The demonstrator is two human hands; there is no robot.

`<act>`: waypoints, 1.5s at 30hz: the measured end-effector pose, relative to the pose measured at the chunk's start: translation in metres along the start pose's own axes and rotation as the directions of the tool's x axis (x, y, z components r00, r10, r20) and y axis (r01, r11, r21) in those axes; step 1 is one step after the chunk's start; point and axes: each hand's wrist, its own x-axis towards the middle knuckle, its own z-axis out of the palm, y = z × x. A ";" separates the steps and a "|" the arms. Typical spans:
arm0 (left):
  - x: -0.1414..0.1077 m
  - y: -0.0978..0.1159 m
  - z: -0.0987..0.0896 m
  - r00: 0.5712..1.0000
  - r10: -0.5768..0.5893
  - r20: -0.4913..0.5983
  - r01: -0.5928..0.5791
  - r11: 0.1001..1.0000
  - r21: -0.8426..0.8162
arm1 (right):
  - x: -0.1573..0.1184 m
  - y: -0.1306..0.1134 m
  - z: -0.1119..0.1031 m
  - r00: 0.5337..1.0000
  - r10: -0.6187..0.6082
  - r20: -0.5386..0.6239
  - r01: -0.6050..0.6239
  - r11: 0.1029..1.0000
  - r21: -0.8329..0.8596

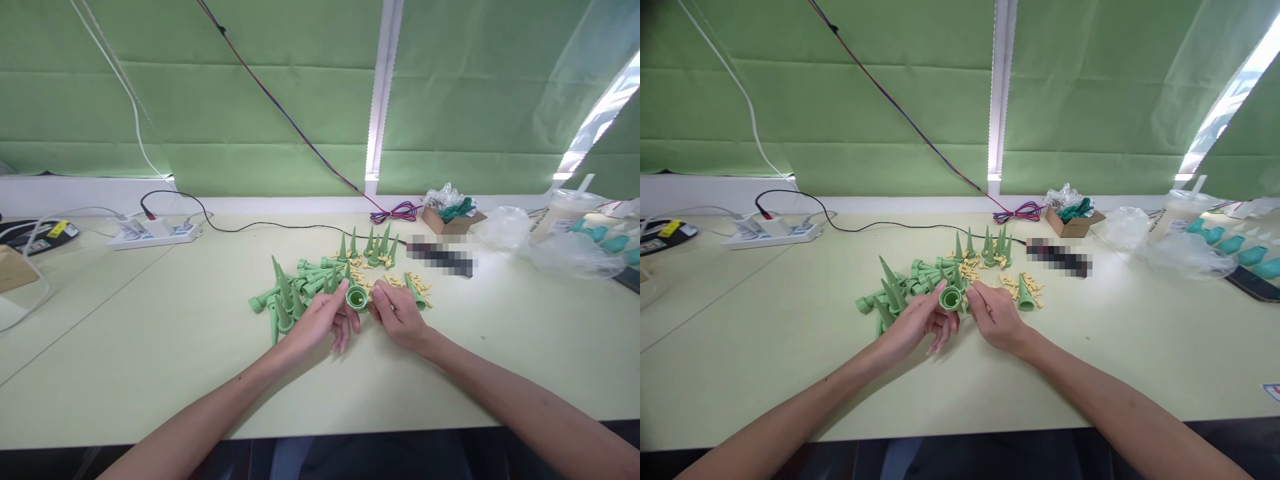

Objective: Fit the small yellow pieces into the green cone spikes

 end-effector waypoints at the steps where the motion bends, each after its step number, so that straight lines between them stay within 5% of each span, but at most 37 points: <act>1: 0.000 -0.001 0.000 1.000 -0.006 0.009 0.006 1.000 0.001 | 0.000 0.000 0.000 1.000 -0.002 0.002 0.002 1.000 0.007; 22: -0.004 0.000 -0.003 0.994 0.087 0.066 -0.095 0.986 0.137 | 0.001 0.003 -0.002 0.999 -0.045 0.001 0.045 0.999 0.015; 34: -0.008 0.003 0.000 0.973 0.222 -0.062 -0.184 0.909 0.375 | 0.002 0.005 -0.002 0.999 -0.040 0.009 0.040 0.999 -0.014; 45: -0.004 -0.001 0.001 0.906 0.389 -0.166 -0.266 0.829 0.492 | 0.002 0.005 -0.001 0.999 -0.013 0.048 0.014 1.000 -0.026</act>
